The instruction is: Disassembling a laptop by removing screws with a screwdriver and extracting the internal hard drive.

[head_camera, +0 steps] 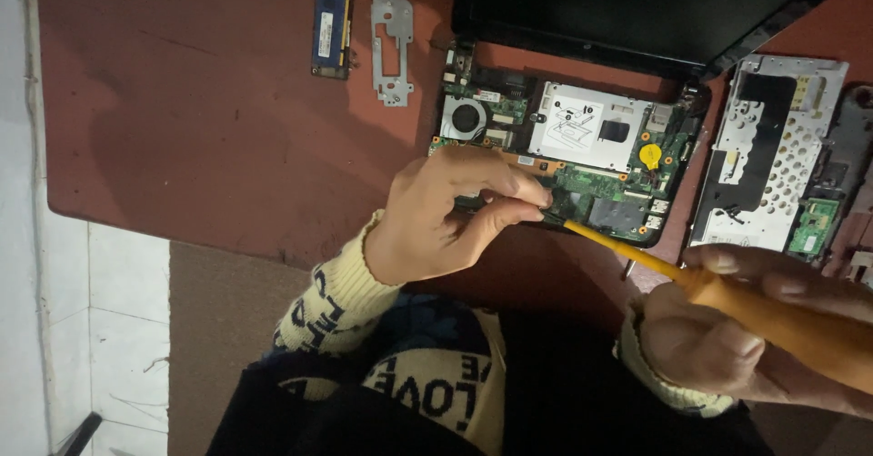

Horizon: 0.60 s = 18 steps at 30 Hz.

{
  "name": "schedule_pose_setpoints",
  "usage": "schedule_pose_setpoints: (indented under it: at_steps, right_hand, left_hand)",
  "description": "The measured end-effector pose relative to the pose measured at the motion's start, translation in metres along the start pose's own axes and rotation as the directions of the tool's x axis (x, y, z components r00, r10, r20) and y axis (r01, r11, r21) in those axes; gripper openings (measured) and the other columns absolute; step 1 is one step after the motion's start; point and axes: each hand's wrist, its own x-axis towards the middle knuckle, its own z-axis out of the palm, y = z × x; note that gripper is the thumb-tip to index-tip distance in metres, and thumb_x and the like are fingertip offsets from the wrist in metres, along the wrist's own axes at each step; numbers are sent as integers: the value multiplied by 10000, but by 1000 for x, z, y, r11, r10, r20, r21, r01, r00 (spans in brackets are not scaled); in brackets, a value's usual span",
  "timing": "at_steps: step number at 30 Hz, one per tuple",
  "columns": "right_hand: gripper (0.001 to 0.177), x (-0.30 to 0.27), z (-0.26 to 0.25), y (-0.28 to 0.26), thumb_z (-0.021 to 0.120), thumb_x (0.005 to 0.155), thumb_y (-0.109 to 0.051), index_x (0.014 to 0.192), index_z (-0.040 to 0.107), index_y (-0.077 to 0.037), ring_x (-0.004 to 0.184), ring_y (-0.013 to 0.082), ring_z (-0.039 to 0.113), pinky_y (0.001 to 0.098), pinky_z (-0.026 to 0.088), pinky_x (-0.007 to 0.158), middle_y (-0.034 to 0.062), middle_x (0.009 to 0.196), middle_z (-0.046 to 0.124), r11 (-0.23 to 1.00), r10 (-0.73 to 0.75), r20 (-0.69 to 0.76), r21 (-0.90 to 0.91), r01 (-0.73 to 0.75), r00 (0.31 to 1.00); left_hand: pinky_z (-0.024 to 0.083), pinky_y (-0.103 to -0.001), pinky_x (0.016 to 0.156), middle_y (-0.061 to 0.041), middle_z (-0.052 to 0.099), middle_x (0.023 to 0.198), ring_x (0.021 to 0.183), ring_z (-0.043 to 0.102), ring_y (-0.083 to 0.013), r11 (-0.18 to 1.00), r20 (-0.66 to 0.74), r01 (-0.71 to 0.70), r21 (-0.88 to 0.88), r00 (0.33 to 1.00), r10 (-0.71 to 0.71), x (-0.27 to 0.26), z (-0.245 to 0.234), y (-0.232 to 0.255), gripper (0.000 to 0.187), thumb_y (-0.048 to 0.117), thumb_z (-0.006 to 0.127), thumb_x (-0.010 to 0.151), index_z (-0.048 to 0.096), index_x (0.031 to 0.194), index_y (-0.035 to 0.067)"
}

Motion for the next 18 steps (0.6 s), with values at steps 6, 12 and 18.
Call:
schedule_pose_setpoints:
  at_steps: [6,12,18]
  right_hand:
    - [724,7,10,-7,356,948,8,1468,461,-485,1209,202,514,458,566,927,-10,1531,493,981,144,58,124,-150,988]
    - [686,20,21,-10,380,989,24,1504,367,-430,820,403,638,550,657,763,232,1238,498,989,126,55,-83,-121,991]
    - [387,41,49,-17,468,1054,-11,1373,431,-228,906,301,604,442,613,790,150,1183,514,964,248,95,-119,-237,964]
  left_hand:
    - [471,-217,553,-70,737,907,577,602,-127,993,50,66,99,996,-71,5,-3,6,82,-16,747,804,683,840,21]
    - [432,-237,564,-39,698,792,557,485,-120,987,62,-7,159,998,-3,2,-2,-2,161,-60,786,788,699,883,36]
    - [505,-262,648,-19,745,866,619,619,-112,911,73,-251,327,968,240,-2,3,-24,312,-58,835,796,653,1028,43]
